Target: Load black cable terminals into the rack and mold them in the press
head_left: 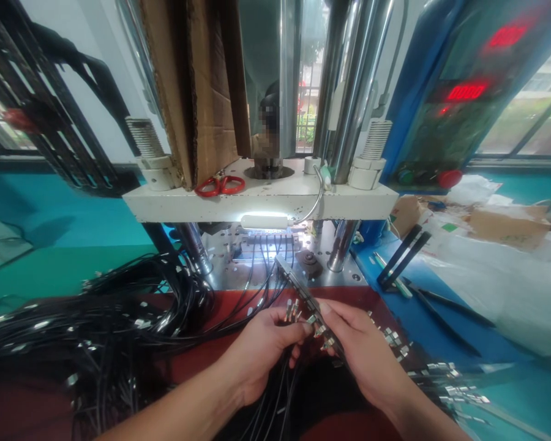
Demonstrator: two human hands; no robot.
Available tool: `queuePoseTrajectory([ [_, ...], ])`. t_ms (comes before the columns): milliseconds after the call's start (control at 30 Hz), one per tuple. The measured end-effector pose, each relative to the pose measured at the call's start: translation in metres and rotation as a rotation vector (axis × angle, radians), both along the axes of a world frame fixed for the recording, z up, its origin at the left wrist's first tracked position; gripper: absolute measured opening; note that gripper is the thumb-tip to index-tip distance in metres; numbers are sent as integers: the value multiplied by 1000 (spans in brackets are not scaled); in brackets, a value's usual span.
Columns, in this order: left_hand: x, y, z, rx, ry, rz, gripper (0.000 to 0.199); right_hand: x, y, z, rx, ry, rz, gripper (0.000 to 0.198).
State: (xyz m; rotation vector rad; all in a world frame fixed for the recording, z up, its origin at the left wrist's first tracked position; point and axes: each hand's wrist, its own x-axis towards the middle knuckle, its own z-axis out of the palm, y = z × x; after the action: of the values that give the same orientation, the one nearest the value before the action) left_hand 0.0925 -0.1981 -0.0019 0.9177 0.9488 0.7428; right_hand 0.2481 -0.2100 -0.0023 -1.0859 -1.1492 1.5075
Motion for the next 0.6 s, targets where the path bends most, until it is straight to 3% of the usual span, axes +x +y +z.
queuePoseTrajectory([
  [600, 3, 3, -4, -30, 0, 1, 14, 3, 1, 0, 108, -229, -14, 37],
])
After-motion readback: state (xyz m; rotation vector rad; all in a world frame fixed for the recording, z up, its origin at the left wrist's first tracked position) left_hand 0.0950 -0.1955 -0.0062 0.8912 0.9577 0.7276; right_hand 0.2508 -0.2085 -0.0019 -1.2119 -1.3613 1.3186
